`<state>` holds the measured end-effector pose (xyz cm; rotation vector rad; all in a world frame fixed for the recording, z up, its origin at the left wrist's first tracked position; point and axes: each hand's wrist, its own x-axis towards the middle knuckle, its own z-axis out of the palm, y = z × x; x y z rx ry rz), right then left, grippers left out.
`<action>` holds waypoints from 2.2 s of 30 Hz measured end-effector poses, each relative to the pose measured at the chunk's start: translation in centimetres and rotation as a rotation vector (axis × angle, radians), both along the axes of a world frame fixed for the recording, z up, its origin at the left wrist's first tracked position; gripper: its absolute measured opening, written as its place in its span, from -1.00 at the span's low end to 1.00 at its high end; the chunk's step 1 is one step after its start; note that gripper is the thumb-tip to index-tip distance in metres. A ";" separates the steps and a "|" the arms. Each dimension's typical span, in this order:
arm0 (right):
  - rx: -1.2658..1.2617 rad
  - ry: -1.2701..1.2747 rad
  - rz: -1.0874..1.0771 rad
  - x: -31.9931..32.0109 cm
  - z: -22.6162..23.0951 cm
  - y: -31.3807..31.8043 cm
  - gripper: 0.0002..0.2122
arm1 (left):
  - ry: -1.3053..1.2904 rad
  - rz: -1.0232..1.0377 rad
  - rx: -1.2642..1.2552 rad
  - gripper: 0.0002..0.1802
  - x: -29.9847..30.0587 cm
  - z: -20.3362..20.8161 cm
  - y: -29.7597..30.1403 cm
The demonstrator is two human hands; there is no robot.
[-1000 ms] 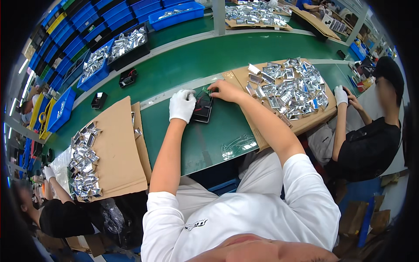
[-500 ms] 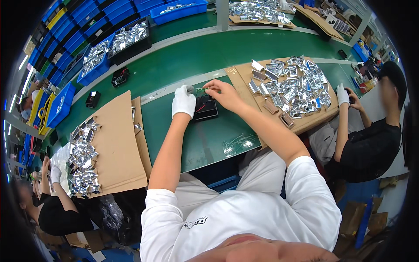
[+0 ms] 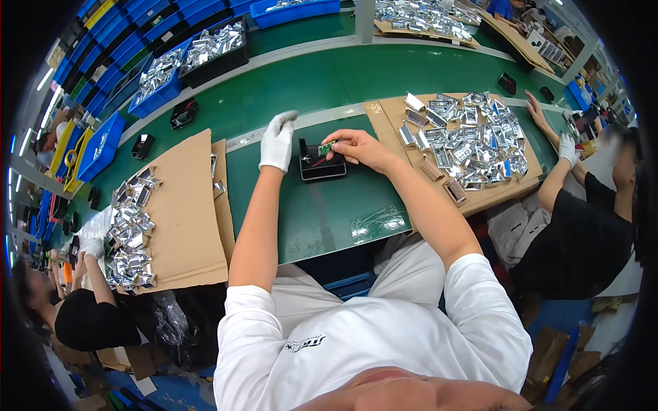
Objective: Assembling or inspecting small electronic components on a production line.
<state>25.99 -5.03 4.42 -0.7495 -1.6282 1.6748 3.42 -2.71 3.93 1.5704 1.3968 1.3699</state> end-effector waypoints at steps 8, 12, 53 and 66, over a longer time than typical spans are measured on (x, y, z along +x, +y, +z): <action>0.354 -0.202 -0.367 -1.8 -1.5 -1.2 -0.82 | 0.561 -0.338 -0.320 -0.46 1.4 7.8 -5.6; 0.460 -0.283 -0.425 -2.0 -1.2 -1.4 -0.83 | 0.704 -0.231 -0.424 -0.41 0.7 8.0 -5.7; 0.245 0.006 -0.368 -1.7 -2.9 -0.9 -0.91 | 1.456 0.698 -0.755 -0.51 -27.4 5.5 -1.0; 0.293 -0.101 -0.348 -2.0 -1.7 -1.0 -0.89 | 0.697 -0.116 -0.228 -0.68 -1.5 9.5 -0.8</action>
